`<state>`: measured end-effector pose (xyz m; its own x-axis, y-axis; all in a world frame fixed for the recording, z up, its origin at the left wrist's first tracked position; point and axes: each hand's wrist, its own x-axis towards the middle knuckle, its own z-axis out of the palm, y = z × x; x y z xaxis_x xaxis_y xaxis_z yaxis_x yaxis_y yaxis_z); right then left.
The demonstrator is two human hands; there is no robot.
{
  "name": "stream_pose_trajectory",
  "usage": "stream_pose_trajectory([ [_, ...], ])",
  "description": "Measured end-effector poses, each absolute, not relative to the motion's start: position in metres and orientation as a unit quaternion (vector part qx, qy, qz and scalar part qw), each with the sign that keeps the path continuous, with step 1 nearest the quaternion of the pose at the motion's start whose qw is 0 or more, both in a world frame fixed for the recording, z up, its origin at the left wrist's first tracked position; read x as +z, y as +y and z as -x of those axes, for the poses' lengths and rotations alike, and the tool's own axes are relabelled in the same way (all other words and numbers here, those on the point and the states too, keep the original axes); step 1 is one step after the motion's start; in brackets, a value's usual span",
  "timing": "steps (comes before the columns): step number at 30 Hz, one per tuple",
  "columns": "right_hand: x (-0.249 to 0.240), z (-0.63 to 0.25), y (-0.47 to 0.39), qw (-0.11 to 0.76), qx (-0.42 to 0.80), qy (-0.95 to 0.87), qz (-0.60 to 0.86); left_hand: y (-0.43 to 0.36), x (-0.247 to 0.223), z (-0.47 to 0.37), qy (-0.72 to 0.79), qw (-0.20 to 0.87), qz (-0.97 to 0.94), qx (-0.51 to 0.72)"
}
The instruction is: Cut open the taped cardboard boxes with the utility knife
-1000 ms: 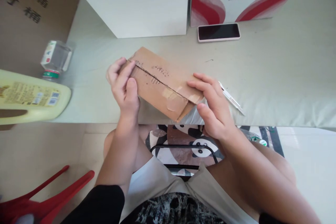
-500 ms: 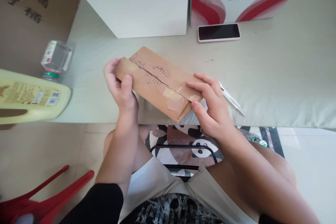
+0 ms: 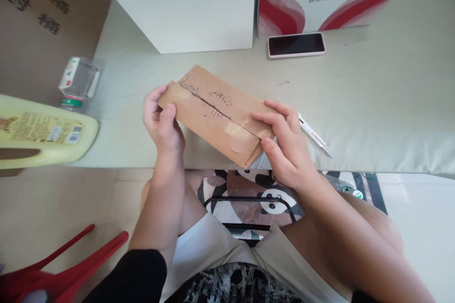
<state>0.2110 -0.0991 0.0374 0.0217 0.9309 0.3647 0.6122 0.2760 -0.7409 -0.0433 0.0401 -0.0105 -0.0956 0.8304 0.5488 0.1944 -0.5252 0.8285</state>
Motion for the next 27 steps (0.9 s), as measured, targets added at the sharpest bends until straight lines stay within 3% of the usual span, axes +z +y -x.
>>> stream_pose_trajectory([
  [9,0.036,-0.212,-0.097,0.449,0.169,-0.664,0.574,0.032,-0.005,0.046,0.381,0.261,-0.610,0.644],
  [21,0.038,-0.213,-0.095,0.453,0.172,-0.670,0.563,0.035,0.004,0.054,0.332,0.404,-0.644,0.559],
  [27,0.036,-0.212,-0.095,0.462,0.173,-0.668,0.557,0.034,0.002,0.051,0.304,0.411,-0.651,0.561],
])
